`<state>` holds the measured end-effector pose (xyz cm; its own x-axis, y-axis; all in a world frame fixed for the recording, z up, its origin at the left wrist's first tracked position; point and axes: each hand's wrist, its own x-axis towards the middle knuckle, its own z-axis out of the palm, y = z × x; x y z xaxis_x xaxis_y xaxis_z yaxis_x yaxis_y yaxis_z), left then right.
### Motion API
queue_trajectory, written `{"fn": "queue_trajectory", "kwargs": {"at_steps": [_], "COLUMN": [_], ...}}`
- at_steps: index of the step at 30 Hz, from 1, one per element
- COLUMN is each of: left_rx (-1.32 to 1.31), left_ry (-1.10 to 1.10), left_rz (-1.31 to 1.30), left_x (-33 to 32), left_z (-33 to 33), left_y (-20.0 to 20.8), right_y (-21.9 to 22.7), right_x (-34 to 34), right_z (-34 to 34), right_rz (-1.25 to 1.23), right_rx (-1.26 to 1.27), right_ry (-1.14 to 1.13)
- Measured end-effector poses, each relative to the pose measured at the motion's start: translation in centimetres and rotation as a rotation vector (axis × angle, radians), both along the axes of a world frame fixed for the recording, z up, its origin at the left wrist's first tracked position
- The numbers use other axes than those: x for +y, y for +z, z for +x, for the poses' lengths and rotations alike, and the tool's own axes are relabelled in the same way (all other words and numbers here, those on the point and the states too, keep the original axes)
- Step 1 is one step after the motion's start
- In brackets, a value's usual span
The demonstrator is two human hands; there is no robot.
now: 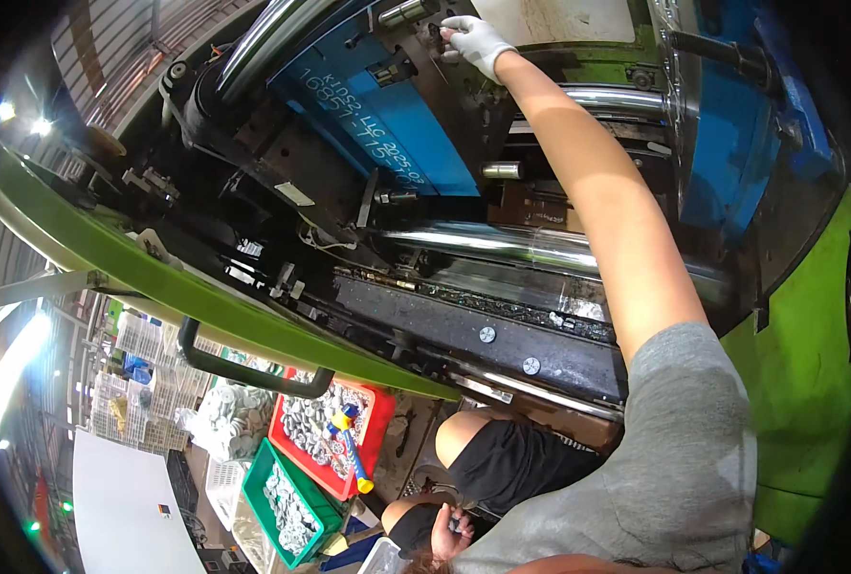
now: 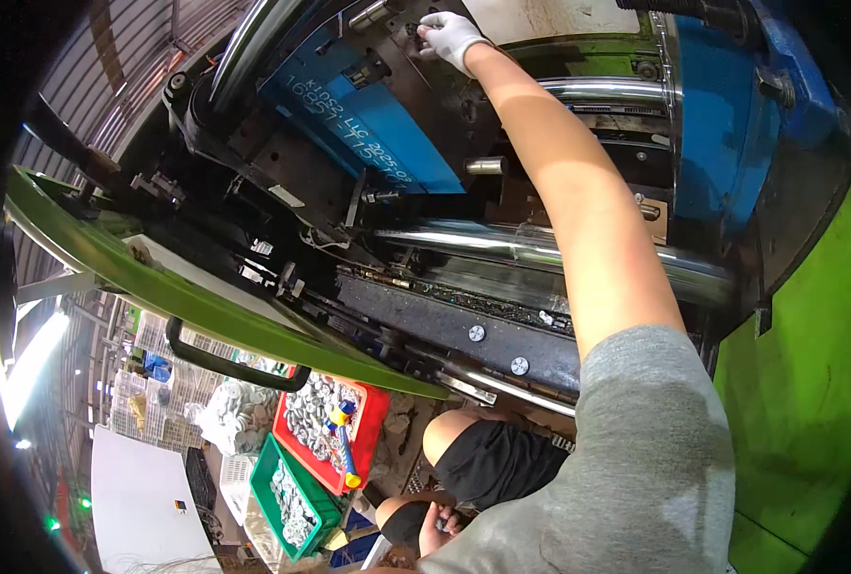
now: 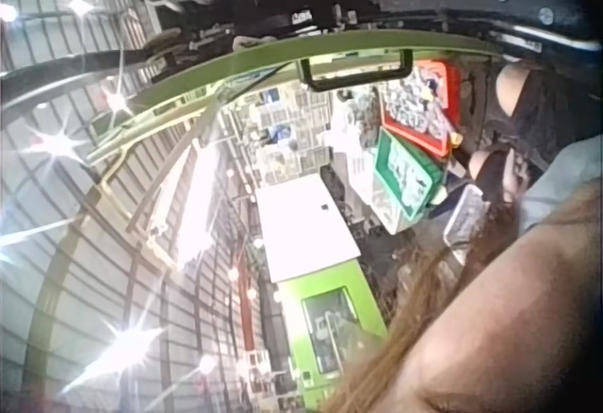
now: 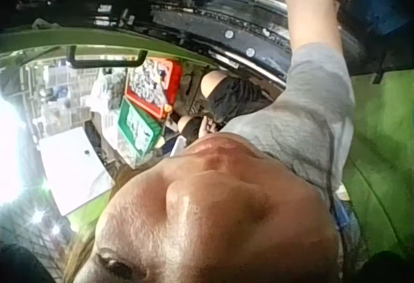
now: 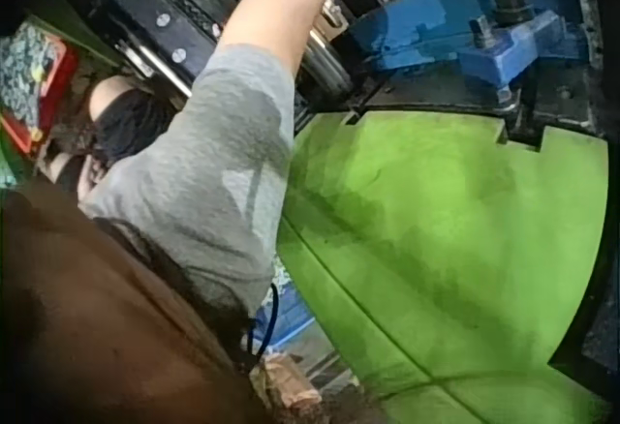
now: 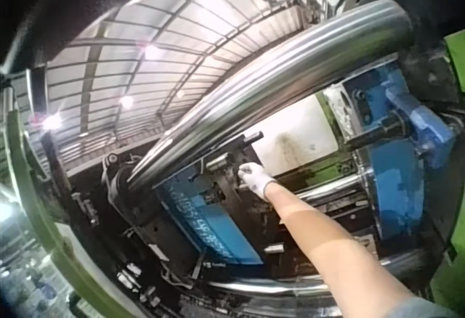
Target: Assembling and inspecting industrial components at a production station using manual tools.
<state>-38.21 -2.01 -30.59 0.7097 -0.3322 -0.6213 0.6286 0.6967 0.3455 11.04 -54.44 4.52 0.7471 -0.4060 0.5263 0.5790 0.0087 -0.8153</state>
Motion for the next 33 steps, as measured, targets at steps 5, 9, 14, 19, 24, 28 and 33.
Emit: {"fn": "queue_trajectory", "kwargs": {"at_steps": [5, 9, 14, 19, 24, 28, 33], "left_rx": [0.000, 0.061, 0.028, -0.018, -0.046, -0.013, 0.003], "left_ry": [0.027, -0.005, 0.010, 0.049, -0.041, -0.046, -0.060], "left_rz": [0.131, 0.125, 0.005, 0.187, 0.103, 0.025, -0.055], "left_x": [-0.3, -0.2, -0.8, -0.4, 1.6, 0.3, 0.1], "left_z": [-0.2, 0.0, -0.4, -0.5, 0.3, 0.2, 0.2], "left_y": [0.4, -0.1, 0.1, -0.3, -2.3, -0.7, -0.7], "right_y": [-0.3, -0.3, 0.0, 0.2, -0.1, -0.5, -0.6], "right_x": [-0.1, -1.3, -1.4, -1.4, -1.6, -1.6, -1.6], "right_z": [0.2, -0.3, 0.2, 0.2, 0.5, 0.4, 0.5], "right_rz": [-0.080, 0.087, 0.090, -0.028, -0.046, -0.054, -0.051], "right_rx": [0.019, -0.081, -0.124, -0.081, -0.097, -0.125, -0.121], "right_ry": [0.029, 0.166, 0.219, 0.154, 0.140, 0.155, 0.136]}}
